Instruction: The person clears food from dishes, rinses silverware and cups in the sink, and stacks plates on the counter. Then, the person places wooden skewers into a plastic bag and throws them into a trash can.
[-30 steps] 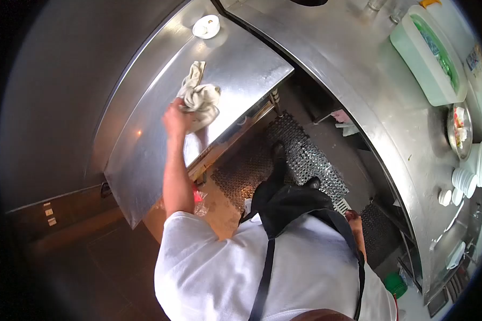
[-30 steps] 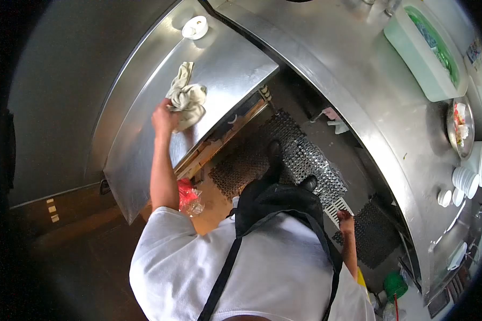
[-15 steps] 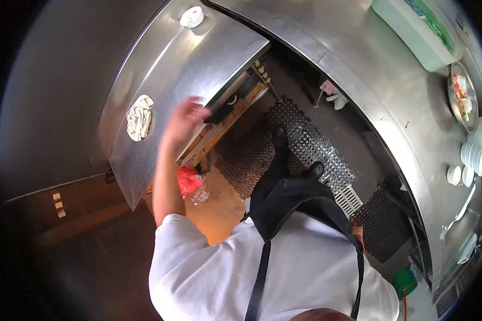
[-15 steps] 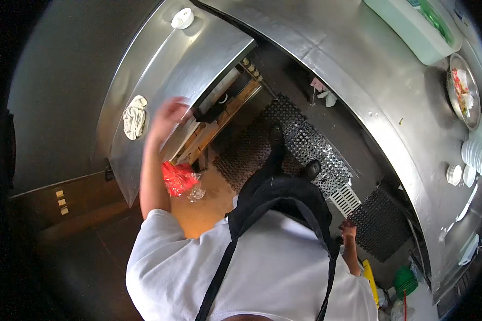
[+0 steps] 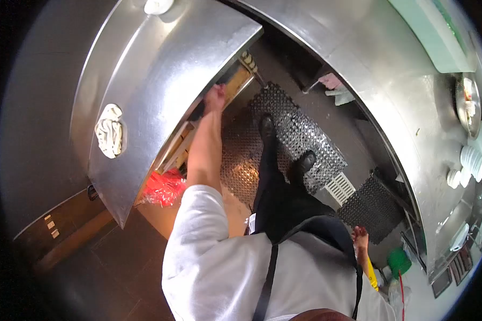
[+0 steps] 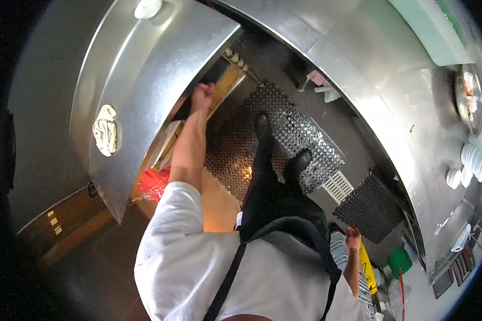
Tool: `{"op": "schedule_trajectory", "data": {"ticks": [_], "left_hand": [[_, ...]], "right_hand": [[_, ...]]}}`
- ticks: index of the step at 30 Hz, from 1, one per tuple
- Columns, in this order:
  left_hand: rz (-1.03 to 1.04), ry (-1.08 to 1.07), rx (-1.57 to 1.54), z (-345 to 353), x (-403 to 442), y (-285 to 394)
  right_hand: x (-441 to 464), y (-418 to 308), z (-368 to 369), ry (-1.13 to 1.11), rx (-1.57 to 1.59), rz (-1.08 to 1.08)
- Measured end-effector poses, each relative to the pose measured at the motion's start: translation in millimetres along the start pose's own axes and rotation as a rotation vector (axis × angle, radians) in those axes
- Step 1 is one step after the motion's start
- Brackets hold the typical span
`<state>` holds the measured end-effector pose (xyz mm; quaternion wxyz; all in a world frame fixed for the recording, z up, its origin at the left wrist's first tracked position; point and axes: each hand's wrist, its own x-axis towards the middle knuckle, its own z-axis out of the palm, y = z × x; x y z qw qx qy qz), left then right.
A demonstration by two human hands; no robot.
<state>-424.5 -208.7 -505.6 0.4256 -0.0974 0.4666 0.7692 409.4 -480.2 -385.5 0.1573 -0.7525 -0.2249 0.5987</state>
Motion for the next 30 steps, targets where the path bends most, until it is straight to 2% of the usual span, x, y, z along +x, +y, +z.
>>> {"op": "schedule_trajectory", "data": {"ticks": [1,2,5,6,8,9,11,13,14,15,17,19,20,21,22,24,25,26,27,28,30], "left_hand": [[-0.049,0.092,-0.108,4.8,20.1,12.1],[-0.020,0.055,-0.117,-1.0,34.8,15.7],[0.199,-0.238,-0.055,-38.6,64.1,31.0],[0.266,-0.244,0.085,-46.1,71.6,34.5],[0.529,-0.152,0.806,-60.0,71.7,33.9],[0.464,-0.113,0.866,-65.3,69.5,30.2],[-0.088,-0.002,0.301,-51.8,34.9,14.1],[-0.094,-0.007,0.501,-48.7,-15.5,-11.1],[-0.212,0.038,0.529,-48.9,-36.6,-21.2],[-0.331,0.080,0.554,-58.0,-51.7,-34.4],[-0.383,0.109,0.570,-85.2,-85.9,-62.4],[-0.499,0.196,0.792,-94.5,-123.8,-72.6],[-0.584,0.099,0.793,-135.9,-121.9,-87.5],[-0.604,0.078,0.831,-156.4,-130.2,-93.0],[-0.624,0.056,0.868,-176.1,-138.9,-98.1],[-0.542,0.166,1.011,-158.0,-179.4,-99.8],[-0.527,0.154,0.893,-165.1,-181.6,-98.8],[-0.510,0.142,0.776,-172.7,-182.4,-96.1],[-0.491,0.128,0.661,-181.2,-184.6,-94.1],[-0.406,0.311,0.646,-140.1,-204.5,-78.0],[-0.348,0.310,0.626,-130.5,-200.5,-58.8]], "right_hand": [[-3.9,5.8,-5.1,-0.008,0.057,0.016],[-21.8,-17.0,8.4,0.068,-0.208,0.081],[-41.6,-32.4,19.4,0.016,-0.355,-0.021],[-48.7,-42.1,24.1,0.035,-0.449,0.022],[-56.6,-46.6,38.7,-0.003,-0.322,-0.044],[-56.4,-50.7,40.6,-0.033,-0.428,-0.082],[-56.8,-60.7,45.1,-0.082,-0.636,-0.169],[-61.0,-87.6,68.5,-0.015,-0.652,-0.023],[-38.0,-40.5,42.3,-0.072,-0.650,-0.206],[-28.3,-34.2,40.6,-0.057,-0.562,-0.177],[-17.4,-35.3,39.7,-0.019,-0.390,-0.115],[-16.5,-52.5,40.7,-0.014,-0.413,-0.121],[-14.4,-58.0,40.4,-0.008,-0.430,-0.133],[-11.9,-62.6,40.0,-0.006,-0.447,-0.144],[-13.8,-73.9,38.6,-0.032,-0.379,-0.027],[2.3,-46.7,19.4,-0.033,-0.169,-0.011],[4.9,-46.8,17.9,-0.033,-0.065,-0.002],[-7.1,-68.3,22.6,-0.017,-0.355,-0.031],[7.1,-48.9,9.3,-0.057,-0.345,-0.079],[32.9,-10.4,-14.8,-0.098,-0.333,-0.125],[53.6,7.0,-29.7,-0.156,-0.348,-0.174]]}}
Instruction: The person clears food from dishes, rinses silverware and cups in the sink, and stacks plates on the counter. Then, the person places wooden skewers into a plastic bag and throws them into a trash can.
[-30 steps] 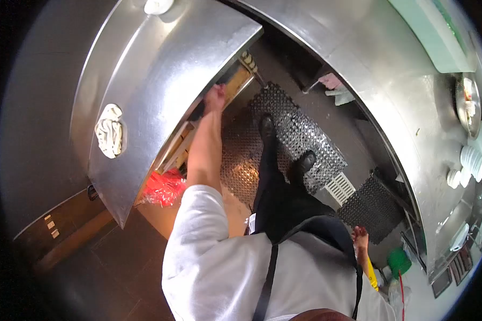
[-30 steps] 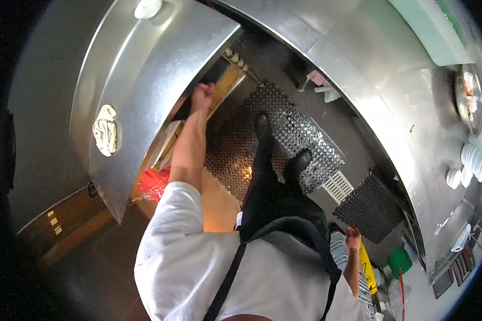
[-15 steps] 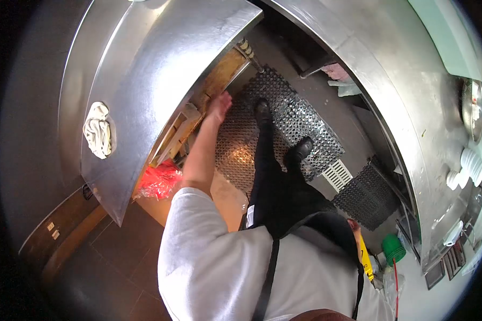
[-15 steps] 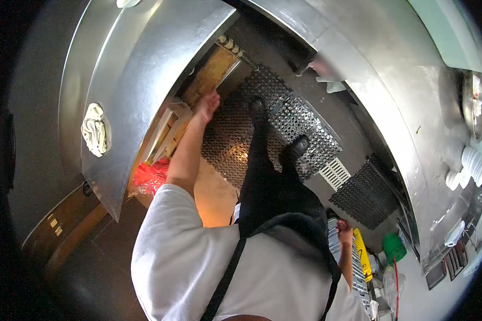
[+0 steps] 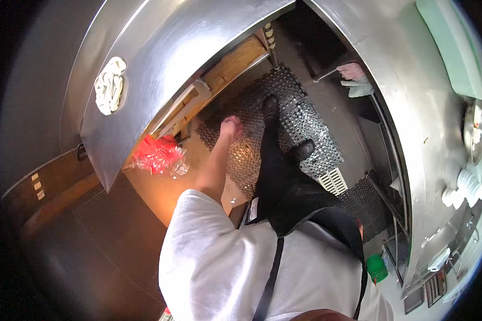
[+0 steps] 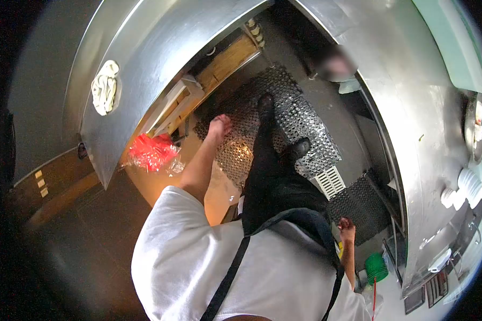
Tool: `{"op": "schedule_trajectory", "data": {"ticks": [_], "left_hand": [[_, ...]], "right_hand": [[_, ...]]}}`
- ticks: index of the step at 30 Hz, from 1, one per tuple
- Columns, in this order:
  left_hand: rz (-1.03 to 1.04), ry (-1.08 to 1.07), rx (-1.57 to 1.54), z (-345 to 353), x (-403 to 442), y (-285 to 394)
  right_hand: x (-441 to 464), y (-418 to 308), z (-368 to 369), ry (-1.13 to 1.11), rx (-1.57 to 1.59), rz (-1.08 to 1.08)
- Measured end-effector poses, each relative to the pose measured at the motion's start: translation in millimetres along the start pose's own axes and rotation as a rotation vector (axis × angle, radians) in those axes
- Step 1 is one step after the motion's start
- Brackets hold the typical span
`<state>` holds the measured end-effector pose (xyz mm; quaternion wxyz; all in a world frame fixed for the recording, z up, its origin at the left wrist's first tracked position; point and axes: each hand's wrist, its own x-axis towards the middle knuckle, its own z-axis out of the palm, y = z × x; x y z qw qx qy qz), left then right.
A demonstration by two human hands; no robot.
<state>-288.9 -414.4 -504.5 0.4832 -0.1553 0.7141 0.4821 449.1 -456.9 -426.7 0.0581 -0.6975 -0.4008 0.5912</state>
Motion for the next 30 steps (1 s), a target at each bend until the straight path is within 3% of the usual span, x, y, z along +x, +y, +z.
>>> {"op": "schedule_trajectory", "data": {"ticks": [4,5,6,9,13,14,15,16,17,19,22,24,26,28,29,30], "left_hand": [[0.029,-0.013,-0.023,2.4,-0.5,43.2],[0.007,-0.102,-0.136,3.4,5.7,53.5],[0.006,-0.131,-0.223,8.7,12.4,61.4],[0.094,-0.200,-0.439,33.5,41.8,91.3],[0.188,-0.142,-0.653,69.9,122.6,130.5],[0.274,-0.542,-0.646,54.1,183.9,125.0],[0.291,-0.694,-0.668,46.6,232.5,124.3],[0.302,-0.847,-0.682,40.2,277.8,124.3],[0.274,-0.740,-0.753,47.7,285.9,126.1],[0.264,-0.509,-0.906,67.5,277.1,149.0],[0.070,0.016,-1.134,92.1,248.2,190.3],[0.208,-0.126,-1.094,89.4,239.4,170.6],[0.319,-0.411,-0.983,67.8,277.3,127.8],[0.287,-0.383,-0.958,84.6,231.9,113.5],[0.216,-0.146,-1.026,102.0,186.8,89.5],[0.151,-0.067,-0.954,105.2,170.5,83.1]], "right_hand": [[4.5,-68.3,4.6,-0.055,-0.099,0.002],[5.1,-71.6,5.1,-0.060,-0.117,0.004],[14.1,-59.1,6.9,-0.003,0.120,0.113],[6.5,-89.2,20.3,0.032,0.025,0.178],[-5.4,-52.3,12.8,0.111,-0.040,0.069],[-15.5,-61.5,15.2,0.104,0.004,0.135],[-28.9,-71.7,14.4,0.100,0.044,0.205],[-37.0,-58.4,6.5,0.075,-0.117,0.182],[-45.9,-56.5,3.3,0.053,-0.280,0.079],[-65.0,-87.2,19.5,0.026,-0.289,0.139],[-81.4,-75.5,36.9,0.104,-0.028,0.267],[-82.8,-35.3,37.4,0.065,-0.046,0.368],[-76.2,-51.7,55.9,0.060,-0.115,0.383],[-69.2,-52.8,65.2,0.034,0.084,0.298],[-63.7,-51.6,68.9,0.025,0.181,0.251],[-60.5,-47.5,77.6,0.083,0.282,0.177]]}}
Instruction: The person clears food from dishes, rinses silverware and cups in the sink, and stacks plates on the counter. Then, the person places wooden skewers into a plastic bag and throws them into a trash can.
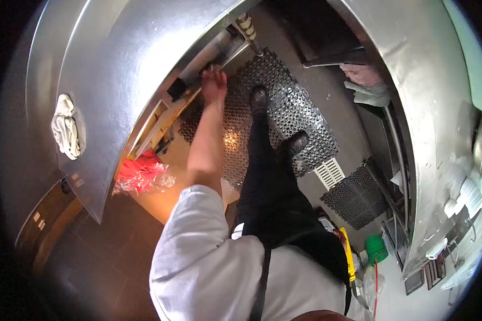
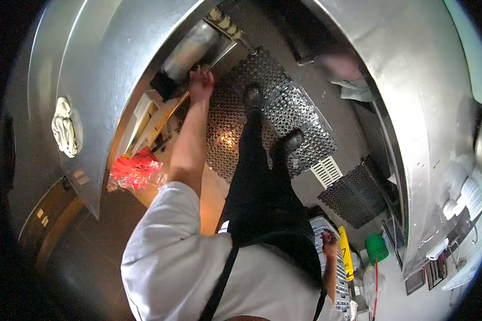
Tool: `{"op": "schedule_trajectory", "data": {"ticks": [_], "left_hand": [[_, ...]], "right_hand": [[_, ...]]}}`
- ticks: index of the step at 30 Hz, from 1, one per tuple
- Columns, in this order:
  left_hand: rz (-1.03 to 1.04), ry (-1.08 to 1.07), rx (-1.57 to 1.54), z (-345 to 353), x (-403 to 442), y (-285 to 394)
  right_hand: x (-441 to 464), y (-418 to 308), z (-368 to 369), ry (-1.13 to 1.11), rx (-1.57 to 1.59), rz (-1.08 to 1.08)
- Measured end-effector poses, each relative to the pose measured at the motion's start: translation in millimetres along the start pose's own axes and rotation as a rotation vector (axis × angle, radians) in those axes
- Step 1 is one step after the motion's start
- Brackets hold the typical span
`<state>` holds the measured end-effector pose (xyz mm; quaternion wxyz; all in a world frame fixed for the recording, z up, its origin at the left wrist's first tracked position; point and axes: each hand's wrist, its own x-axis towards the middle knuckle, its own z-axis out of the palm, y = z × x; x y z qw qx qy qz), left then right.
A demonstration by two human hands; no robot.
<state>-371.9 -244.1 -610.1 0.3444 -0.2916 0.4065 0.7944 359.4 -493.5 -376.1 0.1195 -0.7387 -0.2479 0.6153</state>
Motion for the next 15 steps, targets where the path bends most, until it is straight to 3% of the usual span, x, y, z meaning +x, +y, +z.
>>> {"op": "schedule_trajectory", "data": {"ticks": [4,7,8,10,12,15], "left_hand": [[-0.168,0.256,0.496,12.3,-40.6,-3.5],[0.370,-0.244,1.155,62.2,-62.3,16.2],[0.666,-0.268,1.597,54.8,-24.0,33.2],[1.242,-0.084,1.971,62.8,23.5,42.2],[1.182,0.067,2.201,67.3,51.0,48.4],[1.019,0.007,2.267,77.2,62.4,57.8]], "right_hand": [[-4.3,-64.5,23.2,-0.007,-0.436,-0.016],[-1.5,-68.6,21.6,0.074,-0.303,0.081],[-3.2,-69.6,22.0,0.069,-0.343,0.069],[-1.9,-75.5,23.0,0.059,-0.422,0.034],[2.4,-77.7,23.9,0.052,-0.468,0.011],[2.7,-79.7,26.1,0.040,-0.481,-0.006]]}}
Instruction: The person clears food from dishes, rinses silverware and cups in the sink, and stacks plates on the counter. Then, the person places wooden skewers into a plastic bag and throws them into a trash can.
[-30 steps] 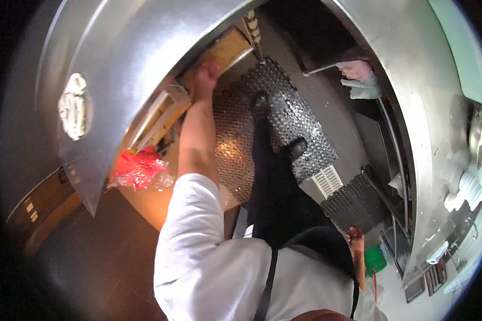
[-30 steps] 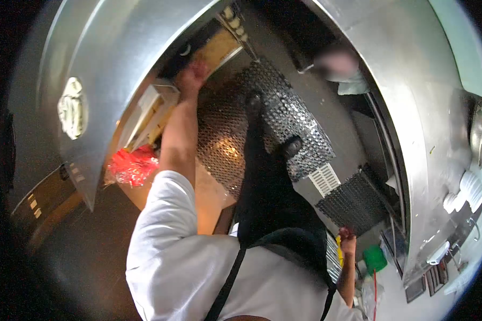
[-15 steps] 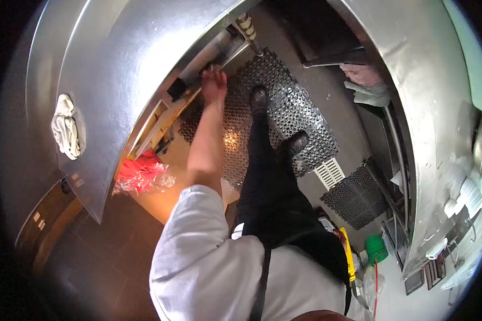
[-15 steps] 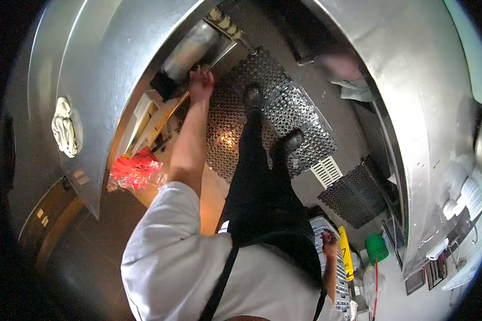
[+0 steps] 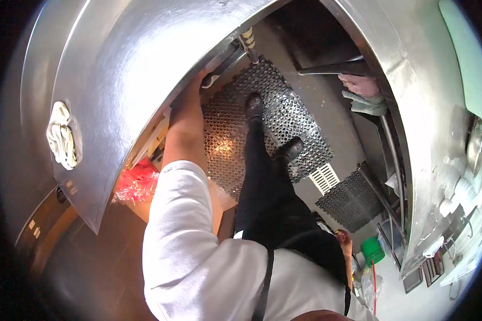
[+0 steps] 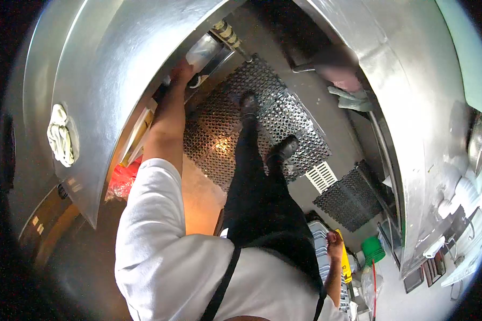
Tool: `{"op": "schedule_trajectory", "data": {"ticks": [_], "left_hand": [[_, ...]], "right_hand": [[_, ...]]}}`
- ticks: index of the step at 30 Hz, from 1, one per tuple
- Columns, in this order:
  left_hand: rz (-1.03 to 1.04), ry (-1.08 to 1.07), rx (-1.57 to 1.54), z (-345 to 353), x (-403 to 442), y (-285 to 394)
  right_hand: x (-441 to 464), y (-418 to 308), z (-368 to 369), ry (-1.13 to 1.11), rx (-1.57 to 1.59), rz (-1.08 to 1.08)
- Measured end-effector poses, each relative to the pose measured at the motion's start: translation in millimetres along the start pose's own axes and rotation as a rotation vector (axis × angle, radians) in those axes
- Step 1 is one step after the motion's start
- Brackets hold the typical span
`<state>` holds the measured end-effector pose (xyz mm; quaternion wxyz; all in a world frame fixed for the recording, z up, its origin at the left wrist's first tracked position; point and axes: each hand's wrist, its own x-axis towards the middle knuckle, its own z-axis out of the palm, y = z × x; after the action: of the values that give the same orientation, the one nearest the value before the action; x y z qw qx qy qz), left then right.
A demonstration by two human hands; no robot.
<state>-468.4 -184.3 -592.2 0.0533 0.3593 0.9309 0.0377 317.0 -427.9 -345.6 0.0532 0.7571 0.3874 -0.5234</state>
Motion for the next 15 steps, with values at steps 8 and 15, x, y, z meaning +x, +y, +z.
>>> {"op": "schedule_trajectory", "data": {"ticks": [8,15], "left_hand": [[0.001,-0.050,-0.568,-89.3,-105.1,39.7],[-0.413,-0.940,-0.414,3.5,-167.3,41.8]], "right_hand": [[-2.5,11.7,3.2,-0.025,0.155,-0.012],[6.4,28.5,9.6,-0.049,0.053,0.015]]}}
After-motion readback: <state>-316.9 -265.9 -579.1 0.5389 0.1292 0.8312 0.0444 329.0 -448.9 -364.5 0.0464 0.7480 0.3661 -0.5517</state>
